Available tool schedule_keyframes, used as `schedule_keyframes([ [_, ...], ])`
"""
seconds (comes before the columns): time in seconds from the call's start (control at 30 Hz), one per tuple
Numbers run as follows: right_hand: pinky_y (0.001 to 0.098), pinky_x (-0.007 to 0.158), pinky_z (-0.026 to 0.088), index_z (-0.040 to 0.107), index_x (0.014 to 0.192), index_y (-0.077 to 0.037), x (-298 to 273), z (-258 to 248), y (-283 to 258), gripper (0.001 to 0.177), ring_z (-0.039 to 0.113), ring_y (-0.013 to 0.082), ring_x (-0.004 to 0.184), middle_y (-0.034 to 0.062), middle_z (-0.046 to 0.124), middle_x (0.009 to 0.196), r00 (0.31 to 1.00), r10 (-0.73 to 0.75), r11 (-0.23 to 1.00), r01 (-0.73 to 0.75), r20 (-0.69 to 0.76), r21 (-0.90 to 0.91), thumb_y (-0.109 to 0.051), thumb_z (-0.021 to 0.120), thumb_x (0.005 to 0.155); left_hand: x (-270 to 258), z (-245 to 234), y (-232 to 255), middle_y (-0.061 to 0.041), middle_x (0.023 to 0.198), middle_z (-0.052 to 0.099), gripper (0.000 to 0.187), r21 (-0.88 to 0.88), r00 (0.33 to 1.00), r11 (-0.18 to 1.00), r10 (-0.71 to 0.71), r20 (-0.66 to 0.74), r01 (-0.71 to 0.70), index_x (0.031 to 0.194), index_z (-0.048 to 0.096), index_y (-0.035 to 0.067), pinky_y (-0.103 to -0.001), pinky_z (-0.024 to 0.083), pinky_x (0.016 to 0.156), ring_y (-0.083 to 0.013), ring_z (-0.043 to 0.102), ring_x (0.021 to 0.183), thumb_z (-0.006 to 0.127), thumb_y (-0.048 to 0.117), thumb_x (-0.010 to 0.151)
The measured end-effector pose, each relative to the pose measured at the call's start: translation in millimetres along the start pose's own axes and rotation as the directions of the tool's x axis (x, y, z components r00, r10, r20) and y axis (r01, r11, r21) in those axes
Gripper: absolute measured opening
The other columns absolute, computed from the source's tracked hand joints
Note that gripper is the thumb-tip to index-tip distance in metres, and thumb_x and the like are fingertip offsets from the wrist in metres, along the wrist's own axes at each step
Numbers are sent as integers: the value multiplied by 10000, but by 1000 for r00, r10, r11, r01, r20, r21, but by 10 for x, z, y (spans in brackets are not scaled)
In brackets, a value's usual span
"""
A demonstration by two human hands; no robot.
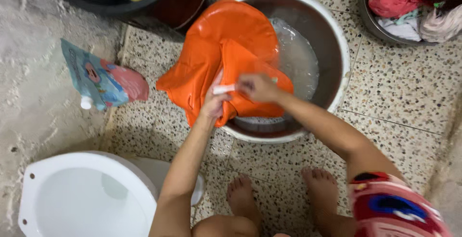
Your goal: The person washes an orange garment by hand in a metal basin filled with soapy water. They scrub the fabric using a toothbrush and rinse it in the basin.
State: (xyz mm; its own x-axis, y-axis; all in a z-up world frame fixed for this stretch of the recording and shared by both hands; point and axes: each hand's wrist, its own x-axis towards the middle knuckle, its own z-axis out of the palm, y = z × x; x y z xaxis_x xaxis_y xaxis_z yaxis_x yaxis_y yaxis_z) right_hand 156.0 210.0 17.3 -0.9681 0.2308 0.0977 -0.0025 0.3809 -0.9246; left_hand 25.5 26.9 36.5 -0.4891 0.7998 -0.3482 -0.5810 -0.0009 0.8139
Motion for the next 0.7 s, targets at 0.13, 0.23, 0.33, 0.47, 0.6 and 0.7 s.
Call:
schedule_keyframes([
  [0.13,339,602,481,669,876,-101,337,-153,-16,155,604,154,630,75,664,740,943,-13,991,57,-333,124,-211,737,961,-83,56,59,-86,1452,590,983,-116,995,993,-6,95,17,1580,356,70,-317,529,1020,-216,597,1307,516,-210,651],
  [0.23,364,578,470,664,822,-103,159,-118,-197,187,608,188,612,87,637,695,960,-171,981,143,-221,-135,-223,772,916,-93,101,89,-111,1382,637,932,-77,997,997,15,73,-9,1559,416,39,-338,537,991,-233,618,1259,512,-207,665],
  [0.33,383,565,469,637,801,-80,265,-164,-196,222,605,220,588,105,627,691,959,-19,995,-11,-283,-103,-216,760,926,-80,96,72,-96,1370,644,889,-115,998,993,9,67,-1,1533,425,57,-345,533,1006,-232,627,1246,496,-196,684],
  [0.47,398,590,491,648,828,-74,229,-6,86,165,635,247,626,119,641,718,964,-78,991,49,-256,-121,-185,733,916,-25,61,71,-160,1404,617,852,-98,992,994,55,116,-44,1560,416,-47,-372,531,1066,-271,619,1282,501,-203,727],
  [0.6,391,614,523,713,896,-79,342,-178,983,127,667,254,684,145,706,813,737,96,968,-227,-669,-110,-193,734,947,-20,180,150,-71,1531,503,1042,-108,992,989,109,60,-102,1590,291,57,-301,496,1099,-181,550,1371,536,-205,612],
  [0.7,383,621,512,678,927,-45,92,-412,1768,143,661,230,691,122,714,816,566,440,837,-540,-697,89,-176,724,960,53,204,172,-178,1490,528,1008,-19,999,999,35,11,-35,1601,327,15,-351,512,992,-258,584,1311,548,-168,634],
])
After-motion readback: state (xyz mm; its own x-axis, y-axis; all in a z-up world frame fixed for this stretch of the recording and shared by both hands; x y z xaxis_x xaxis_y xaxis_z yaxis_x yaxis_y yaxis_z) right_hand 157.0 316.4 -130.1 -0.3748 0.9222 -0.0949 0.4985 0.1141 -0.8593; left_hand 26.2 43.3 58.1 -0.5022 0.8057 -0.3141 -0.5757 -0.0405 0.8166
